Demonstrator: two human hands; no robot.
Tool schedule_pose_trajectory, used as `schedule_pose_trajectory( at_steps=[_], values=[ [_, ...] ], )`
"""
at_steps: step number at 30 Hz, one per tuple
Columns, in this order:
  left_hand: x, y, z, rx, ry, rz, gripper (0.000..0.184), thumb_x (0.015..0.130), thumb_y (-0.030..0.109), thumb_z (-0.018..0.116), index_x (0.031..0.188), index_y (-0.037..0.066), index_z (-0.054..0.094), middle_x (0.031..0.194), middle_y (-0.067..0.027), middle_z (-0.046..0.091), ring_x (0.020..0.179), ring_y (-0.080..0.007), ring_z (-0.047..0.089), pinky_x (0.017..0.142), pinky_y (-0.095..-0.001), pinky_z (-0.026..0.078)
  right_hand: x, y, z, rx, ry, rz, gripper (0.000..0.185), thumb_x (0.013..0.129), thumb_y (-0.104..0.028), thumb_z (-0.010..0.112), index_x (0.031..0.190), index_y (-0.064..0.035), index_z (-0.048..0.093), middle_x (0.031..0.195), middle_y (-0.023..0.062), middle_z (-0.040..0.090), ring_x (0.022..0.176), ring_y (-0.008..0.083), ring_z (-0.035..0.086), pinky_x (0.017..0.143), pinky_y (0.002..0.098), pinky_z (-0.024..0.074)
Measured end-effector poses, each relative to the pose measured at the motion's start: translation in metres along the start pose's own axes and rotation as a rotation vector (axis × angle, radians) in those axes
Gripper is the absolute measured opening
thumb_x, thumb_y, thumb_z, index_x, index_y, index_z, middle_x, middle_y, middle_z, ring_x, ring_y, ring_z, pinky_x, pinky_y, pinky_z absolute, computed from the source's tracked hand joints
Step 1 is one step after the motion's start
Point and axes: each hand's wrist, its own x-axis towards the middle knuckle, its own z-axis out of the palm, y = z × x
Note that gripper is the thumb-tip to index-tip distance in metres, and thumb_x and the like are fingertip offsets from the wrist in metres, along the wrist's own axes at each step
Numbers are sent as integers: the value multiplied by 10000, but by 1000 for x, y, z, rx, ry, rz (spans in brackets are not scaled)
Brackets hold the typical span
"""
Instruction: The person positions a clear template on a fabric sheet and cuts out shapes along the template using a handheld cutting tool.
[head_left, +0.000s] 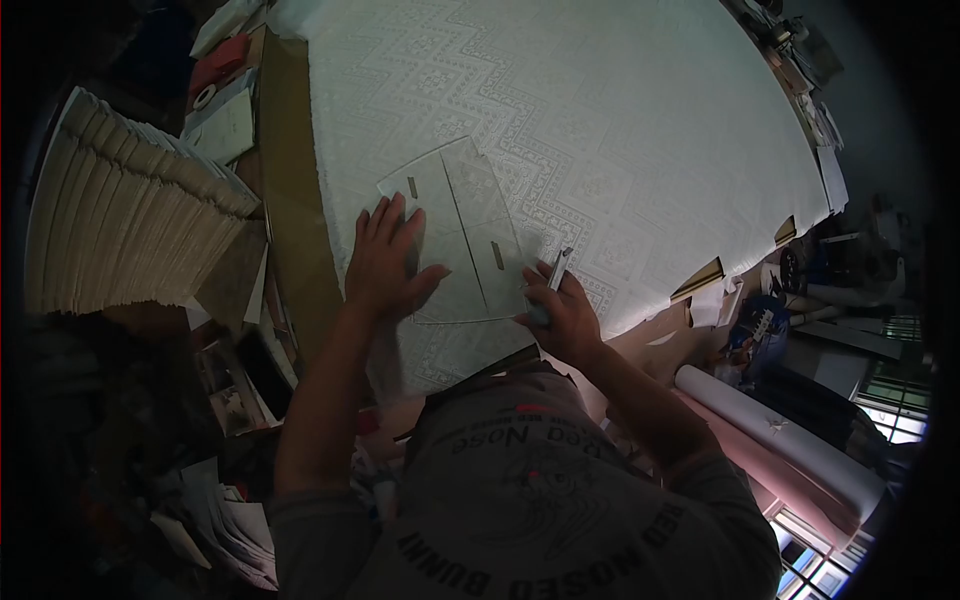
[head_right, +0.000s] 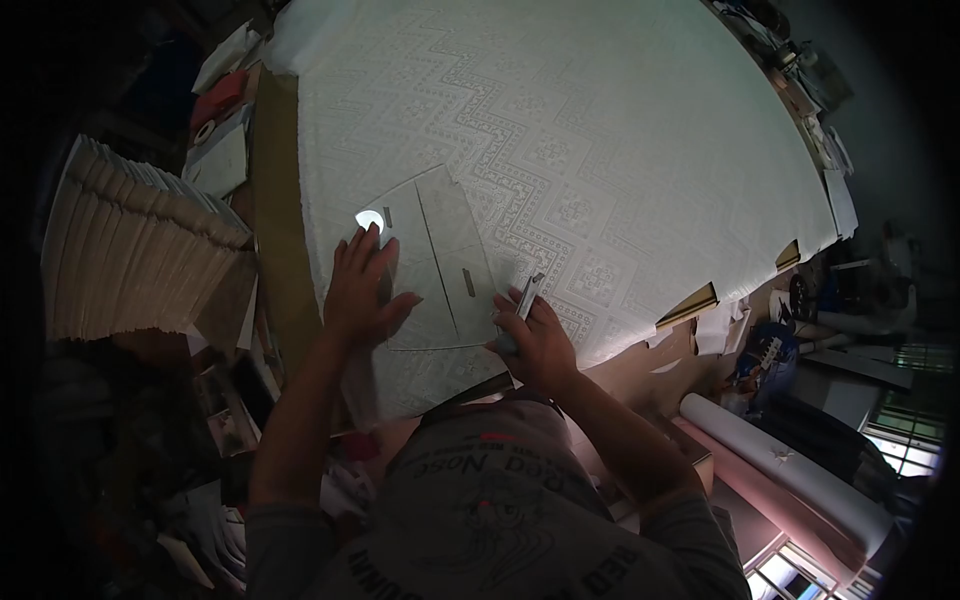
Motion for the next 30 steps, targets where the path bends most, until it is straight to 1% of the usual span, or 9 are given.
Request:
schedule_pose_trajectory(
  at_steps=[17, 19, 20, 22, 26, 28, 29, 30],
  values=[
    [0, -1, 1, -4, -2, -1, 902, 814, 561, 806, 1519, 68, 538, 1662, -237, 362, 1564, -433, 286, 1289, -605, 155, -1, 1, 1, -10, 3, 3, 536, 791, -189, 908, 1183, -91, 556, 1420, 159, 675, 1403, 409, 543, 1123, 504, 464],
    [0, -2, 2, -2, 8, 7, 896, 815, 560, 803, 1518, 69, 541, 1663, -235, 360, 1564, -433, 287, 1287, -609, 156, 0, 1, 1, 15, 6, 2, 503, 805, -187, 879, 1181, -88, 560, 1430, 166, 660, 1390, 430, 551, 1124, 541, 464],
    [0, -2, 2, -2, 8, 8, 896, 815, 560, 803, 1518, 69, 541, 1663, -235, 360, 1564, -433, 287, 1287, -609, 156, 0, 1, 1, 14, 6, 2, 503, 805, -187, 879, 1181, -88, 560, 1430, 166, 660, 1390, 430, 551, 1124, 541, 464],
    [0, -2, 1, 8, 5, 8, 891, 816, 564, 798, 1510, 64, 549, 1654, -242, 367, 1556, -445, 294, 1284, -611, 163, 0, 1, 0, -12, 6, -1, 535, 785, -181, 910, 1177, -88, 558, 1416, 159, 677, 1396, 408, 550, 1120, 502, 470],
    [1, -5, 4, 12, 13, 23, 884, 816, 566, 793, 1502, 59, 558, 1648, -250, 371, 1551, -455, 293, 1282, -611, 171, 0, 0, -1, -24, 11, -6, 534, 781, -169, 910, 1172, -86, 556, 1413, 160, 679, 1388, 409, 555, 1114, 499, 476],
    [5, -6, 4, 19, 6, 27, 827, 833, 546, 780, 1463, 44, 592, 1631, -252, 387, 1527, -460, 324, 1269, -627, 195, 1, -1, -2, -20, 3, -1, 529, 776, -156, 908, 1164, -84, 555, 1412, 161, 680, 1390, 410, 554, 1109, 495, 481],
    [7, -5, 2, 21, 8, 24, 827, 833, 546, 780, 1463, 44, 592, 1631, -252, 387, 1527, -460, 324, 1269, -627, 195, 1, -2, -1, -19, 3, -5, 529, 776, -156, 908, 1164, -84, 555, 1412, 161, 680, 1390, 410, 554, 1109, 495, 481],
    [11, -2, 2, 61, -34, -4, 788, 843, 521, 779, 1442, 39, 609, 1621, -254, 398, 1511, -454, 349, 1264, -615, 223, 1, -2, -1, -14, 5, 0, 512, 783, -164, 898, 1160, -83, 562, 1412, 163, 677, 1379, 416, 563, 1108, 510, 481]
  ],
)
